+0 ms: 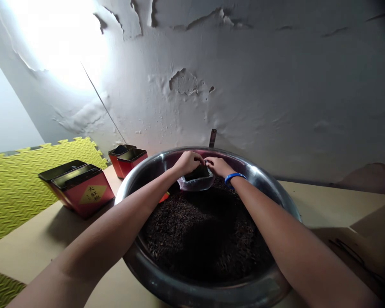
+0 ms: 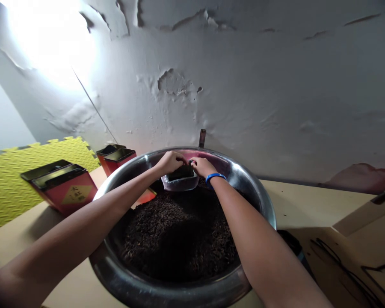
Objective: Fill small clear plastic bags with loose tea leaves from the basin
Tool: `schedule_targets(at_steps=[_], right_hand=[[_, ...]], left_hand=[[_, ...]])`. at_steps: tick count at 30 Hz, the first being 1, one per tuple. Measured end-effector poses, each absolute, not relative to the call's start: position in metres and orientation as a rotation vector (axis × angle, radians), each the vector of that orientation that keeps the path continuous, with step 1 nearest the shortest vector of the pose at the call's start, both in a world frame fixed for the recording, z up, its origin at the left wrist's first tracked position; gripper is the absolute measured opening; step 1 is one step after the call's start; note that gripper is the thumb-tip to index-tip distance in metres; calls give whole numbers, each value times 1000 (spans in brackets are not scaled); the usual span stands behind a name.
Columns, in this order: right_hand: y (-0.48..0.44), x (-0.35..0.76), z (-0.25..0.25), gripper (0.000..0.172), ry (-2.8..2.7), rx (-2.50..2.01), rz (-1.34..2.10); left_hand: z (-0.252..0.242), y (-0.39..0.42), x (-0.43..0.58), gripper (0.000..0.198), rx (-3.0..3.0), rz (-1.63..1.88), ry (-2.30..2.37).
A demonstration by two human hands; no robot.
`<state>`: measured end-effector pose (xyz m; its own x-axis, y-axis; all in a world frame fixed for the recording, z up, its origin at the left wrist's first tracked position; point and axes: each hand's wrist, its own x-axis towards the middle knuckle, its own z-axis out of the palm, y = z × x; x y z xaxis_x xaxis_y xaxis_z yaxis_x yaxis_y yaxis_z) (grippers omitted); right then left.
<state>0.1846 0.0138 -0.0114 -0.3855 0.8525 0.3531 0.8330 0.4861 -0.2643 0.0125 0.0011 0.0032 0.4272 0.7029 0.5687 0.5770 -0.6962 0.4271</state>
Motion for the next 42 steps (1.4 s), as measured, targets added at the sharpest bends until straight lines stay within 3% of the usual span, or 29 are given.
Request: schedule_targets(at_steps=[21, 42], right_hand=[[9, 186, -9, 39, -2300, -1378, 36], [17, 187, -13, 36, -2325, -1376, 17]], left_hand=[[1, 4, 11, 17, 2468, 1233, 1166], [0, 5, 11, 24, 2567, 1217, 1046]])
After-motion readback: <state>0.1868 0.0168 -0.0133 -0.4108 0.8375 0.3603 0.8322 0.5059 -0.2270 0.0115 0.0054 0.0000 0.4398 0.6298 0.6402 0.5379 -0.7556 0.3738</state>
